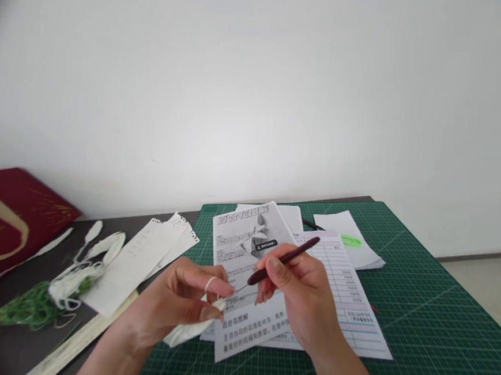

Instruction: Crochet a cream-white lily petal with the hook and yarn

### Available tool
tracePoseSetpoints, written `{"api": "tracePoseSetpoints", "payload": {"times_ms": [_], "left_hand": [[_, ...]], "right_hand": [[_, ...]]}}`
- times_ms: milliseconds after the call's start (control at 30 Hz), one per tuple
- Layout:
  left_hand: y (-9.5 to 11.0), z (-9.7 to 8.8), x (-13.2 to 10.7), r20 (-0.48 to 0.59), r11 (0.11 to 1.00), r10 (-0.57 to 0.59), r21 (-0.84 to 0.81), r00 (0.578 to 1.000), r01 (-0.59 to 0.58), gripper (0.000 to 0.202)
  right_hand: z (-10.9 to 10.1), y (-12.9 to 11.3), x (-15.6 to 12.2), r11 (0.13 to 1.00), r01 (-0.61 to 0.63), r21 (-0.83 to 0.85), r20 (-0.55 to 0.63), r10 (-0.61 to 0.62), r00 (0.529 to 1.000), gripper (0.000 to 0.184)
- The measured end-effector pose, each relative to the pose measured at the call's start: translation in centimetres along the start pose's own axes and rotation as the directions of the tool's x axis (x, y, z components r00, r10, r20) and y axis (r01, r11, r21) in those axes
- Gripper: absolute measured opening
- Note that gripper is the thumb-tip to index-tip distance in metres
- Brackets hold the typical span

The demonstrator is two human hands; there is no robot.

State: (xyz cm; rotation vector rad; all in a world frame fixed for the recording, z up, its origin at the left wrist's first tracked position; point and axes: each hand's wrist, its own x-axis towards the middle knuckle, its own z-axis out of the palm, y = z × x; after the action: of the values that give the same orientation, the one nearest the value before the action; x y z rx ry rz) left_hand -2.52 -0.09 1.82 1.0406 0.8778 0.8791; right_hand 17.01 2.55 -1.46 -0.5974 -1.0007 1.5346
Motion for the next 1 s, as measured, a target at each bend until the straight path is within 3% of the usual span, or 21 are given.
{"api": "tracePoseSetpoints", "payload": {"times_ms": [133, 300, 467, 567, 767, 867, 1000], "left_hand": [[-0.1, 0.5, 0.4, -0.034, 0.998, 0.022, -0.057, 0.999, -0.024, 0.017], [-0.5, 0.8, 0.6, -0.058, 0.994, 0.032, -0.099, 0.998, -0.038, 0.016], [-0.2, -0.6, 0.3, 0.078, 0.997, 0.019, -0.08, 0.997, -0.013, 0.032], [0.2, -1.7, 0.3, 0.132, 0.997, -0.016, -0.078, 0.991, 0.026, 0.022], [0.3, -2.9, 1.0, 0.163, 0.973, -0.04, 0.231, 0.986, 0.001, 0.029], [0.4, -3.0, 1.0, 0.15, 0.901, -0.02, 0.432, 0.988, -0.047, 0.006], [0.4, -2.6, 0.6, 0.085, 0.75, 0.132, 0.643, 0.988, -0.156, 0.015]], "right_hand": [[0.7, 0.6, 0.6, 0.98, -0.173, 0.097, -0.044, 0.178, 0.983, 0.02], [1.4, 1.1, 0.7, 0.977, -0.195, 0.086, -0.085, 0.202, 0.976, 0.024], [1.0, 1.6, 1.1, 0.954, -0.244, 0.172, -0.077, 0.26, 0.962, 0.023], [0.7, 2.0, 1.4, 0.922, -0.314, 0.229, -0.024, 0.328, 0.945, 0.023], [0.6, 2.4, 1.7, 0.882, -0.392, 0.26, 0.042, 0.395, 0.918, 0.024], [0.6, 2.4, 1.9, 0.876, -0.405, 0.262, 0.053, 0.406, 0.912, 0.023], [0.4, 2.4, 2.1, 0.877, -0.405, 0.259, 0.045, 0.408, 0.912, 0.023]]}}
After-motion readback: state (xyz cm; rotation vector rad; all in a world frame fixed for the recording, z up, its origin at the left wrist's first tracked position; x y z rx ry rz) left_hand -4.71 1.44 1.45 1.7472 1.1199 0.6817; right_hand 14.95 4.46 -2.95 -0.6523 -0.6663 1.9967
